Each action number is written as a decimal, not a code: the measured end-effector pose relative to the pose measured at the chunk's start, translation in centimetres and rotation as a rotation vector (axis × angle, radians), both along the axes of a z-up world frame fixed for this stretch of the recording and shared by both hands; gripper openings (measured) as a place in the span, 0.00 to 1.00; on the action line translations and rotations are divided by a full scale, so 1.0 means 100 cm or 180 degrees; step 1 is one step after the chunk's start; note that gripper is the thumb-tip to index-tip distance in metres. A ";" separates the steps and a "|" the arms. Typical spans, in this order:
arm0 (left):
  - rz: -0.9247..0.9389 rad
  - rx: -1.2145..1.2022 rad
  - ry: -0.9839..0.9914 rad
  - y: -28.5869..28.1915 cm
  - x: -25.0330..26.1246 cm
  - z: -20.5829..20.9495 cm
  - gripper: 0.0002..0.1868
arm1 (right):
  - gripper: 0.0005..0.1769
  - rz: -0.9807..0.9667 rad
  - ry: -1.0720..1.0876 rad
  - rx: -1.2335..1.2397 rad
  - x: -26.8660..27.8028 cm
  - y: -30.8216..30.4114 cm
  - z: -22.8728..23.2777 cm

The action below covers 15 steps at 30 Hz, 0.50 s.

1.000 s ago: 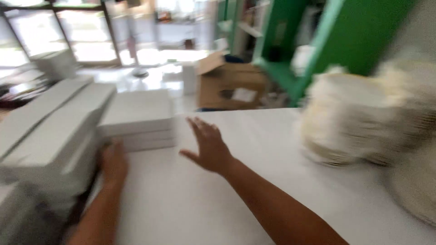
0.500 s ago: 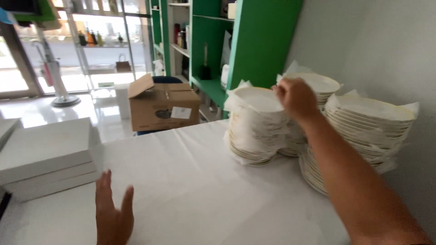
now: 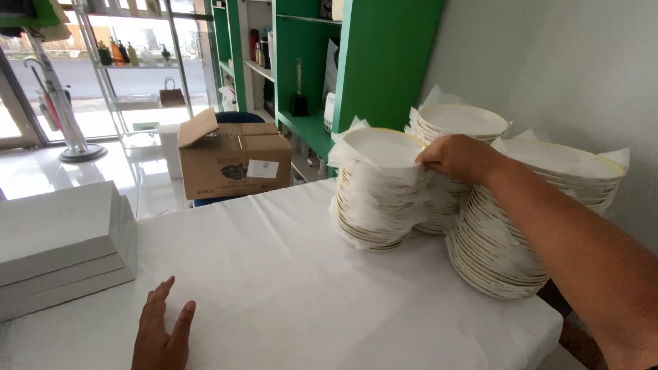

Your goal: Packing ceramic plates into white boxes with protective paper interleaving.

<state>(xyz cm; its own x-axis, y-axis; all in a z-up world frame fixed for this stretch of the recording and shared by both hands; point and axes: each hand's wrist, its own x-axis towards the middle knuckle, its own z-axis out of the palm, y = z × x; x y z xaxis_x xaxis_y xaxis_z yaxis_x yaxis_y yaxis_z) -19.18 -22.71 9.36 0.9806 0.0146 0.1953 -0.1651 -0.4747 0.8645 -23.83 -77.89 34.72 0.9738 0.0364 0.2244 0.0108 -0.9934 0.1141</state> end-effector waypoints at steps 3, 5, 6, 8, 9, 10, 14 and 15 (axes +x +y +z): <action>0.0017 -0.0131 0.0002 0.000 -0.001 0.001 0.37 | 0.12 0.0330 0.0032 -0.0388 -0.006 0.010 0.005; 0.0066 -0.0084 0.0088 -0.002 -0.006 0.006 0.37 | 0.07 0.0730 -0.0070 -0.0621 -0.004 0.002 0.000; 0.0118 -0.0052 0.0156 -0.003 -0.007 0.009 0.37 | 0.11 0.1131 -0.0190 -0.0870 -0.002 -0.001 0.000; 0.0092 -0.0046 0.0209 -0.003 -0.006 0.011 0.38 | 0.10 0.1176 -0.0335 -0.1022 -0.007 0.002 0.004; 0.0065 -0.0037 0.0269 -0.002 -0.006 0.012 0.39 | 0.11 0.1219 -0.0474 -0.1172 -0.010 0.003 0.005; 0.0065 -0.0033 0.0273 -0.003 -0.005 0.012 0.39 | 0.11 0.1220 -0.0470 -0.1167 -0.012 0.009 0.007; 0.0020 -0.0014 0.0278 -0.003 -0.005 0.013 0.38 | 0.10 0.1200 -0.0506 -0.0694 -0.016 0.028 0.005; -0.0027 -0.0063 0.0277 -0.002 -0.006 0.014 0.36 | 0.09 0.1288 -0.0508 -0.0677 -0.016 0.032 0.001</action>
